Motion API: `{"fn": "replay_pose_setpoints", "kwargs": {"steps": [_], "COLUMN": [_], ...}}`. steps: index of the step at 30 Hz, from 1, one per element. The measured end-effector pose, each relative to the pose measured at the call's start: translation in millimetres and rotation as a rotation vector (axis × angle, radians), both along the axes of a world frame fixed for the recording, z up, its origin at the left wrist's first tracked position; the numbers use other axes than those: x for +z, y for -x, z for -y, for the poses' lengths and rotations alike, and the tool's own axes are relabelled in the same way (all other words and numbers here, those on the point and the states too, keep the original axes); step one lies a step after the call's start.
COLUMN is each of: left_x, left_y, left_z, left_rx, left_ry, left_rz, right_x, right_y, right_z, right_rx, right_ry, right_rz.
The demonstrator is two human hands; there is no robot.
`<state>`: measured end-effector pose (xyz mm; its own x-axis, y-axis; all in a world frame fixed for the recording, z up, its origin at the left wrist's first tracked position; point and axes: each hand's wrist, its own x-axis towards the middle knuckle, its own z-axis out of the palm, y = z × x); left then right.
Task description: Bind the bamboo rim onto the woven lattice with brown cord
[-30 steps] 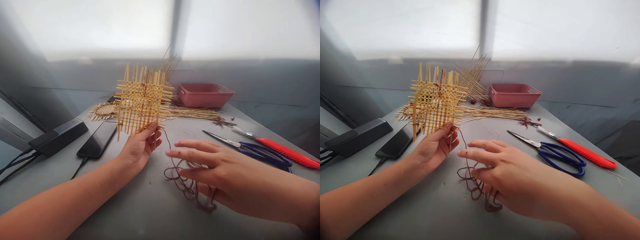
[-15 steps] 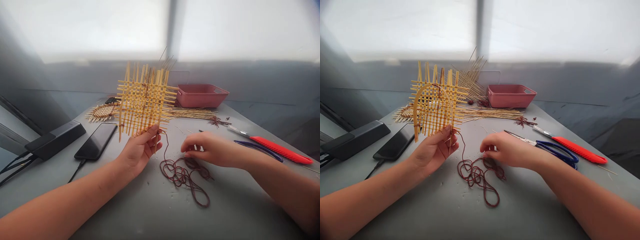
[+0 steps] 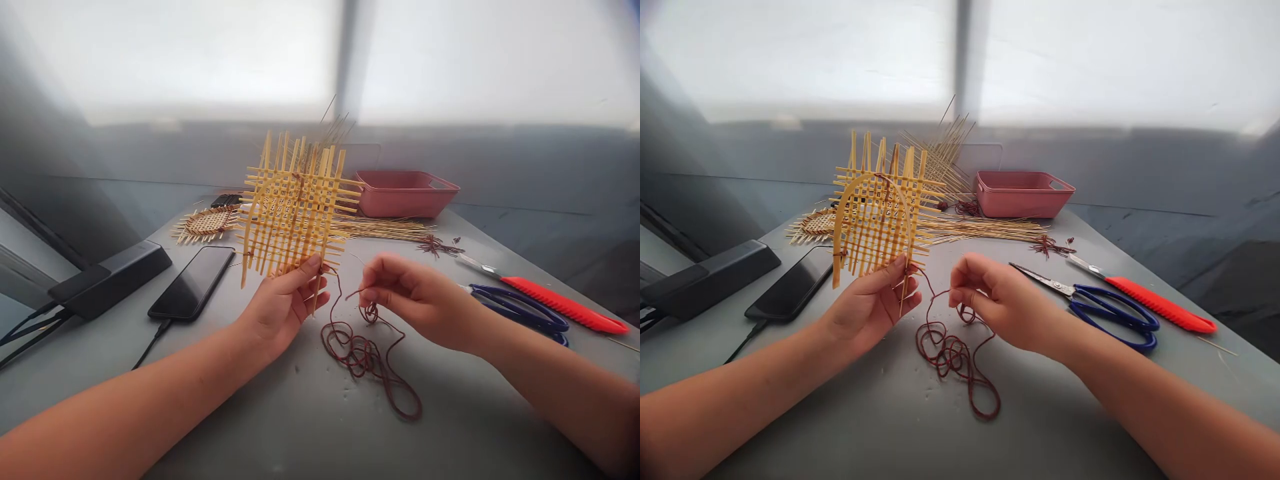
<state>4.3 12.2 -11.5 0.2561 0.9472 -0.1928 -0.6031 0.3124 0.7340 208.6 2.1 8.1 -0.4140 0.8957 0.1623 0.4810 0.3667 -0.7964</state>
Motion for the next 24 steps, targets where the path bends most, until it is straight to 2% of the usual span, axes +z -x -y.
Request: {"fn": "replay_pose_setpoints", "kwargs": {"steps": [2, 4, 9, 18, 24], "left_x": [0.5, 0.5, -4.3, -11.0, -7.8], "left_y": [-1, -2, -6, -10, -10], "left_z": [0, 1, 3, 6, 10], "left_rx": [0.019, 0.043, 0.044, -0.028, -0.048], "left_ry": [0.021, 0.035, -0.007, -0.102, -0.139], "left_rz": [-0.014, -0.041, -0.136, -0.225, -0.300], "right_x": [2.1, 3.2, 4.6, -2.1, -1.3], "right_y": [2, 3, 8, 7, 11], "right_z": [2, 3, 9, 15, 16], "right_rx": [-0.004, -0.038, -0.096, -0.091, -0.115], "right_ry": [0.051, 0.015, -0.138, -0.319, -0.337], "right_rz": [-0.154, -0.209, -0.167, -0.077, -0.123]}}
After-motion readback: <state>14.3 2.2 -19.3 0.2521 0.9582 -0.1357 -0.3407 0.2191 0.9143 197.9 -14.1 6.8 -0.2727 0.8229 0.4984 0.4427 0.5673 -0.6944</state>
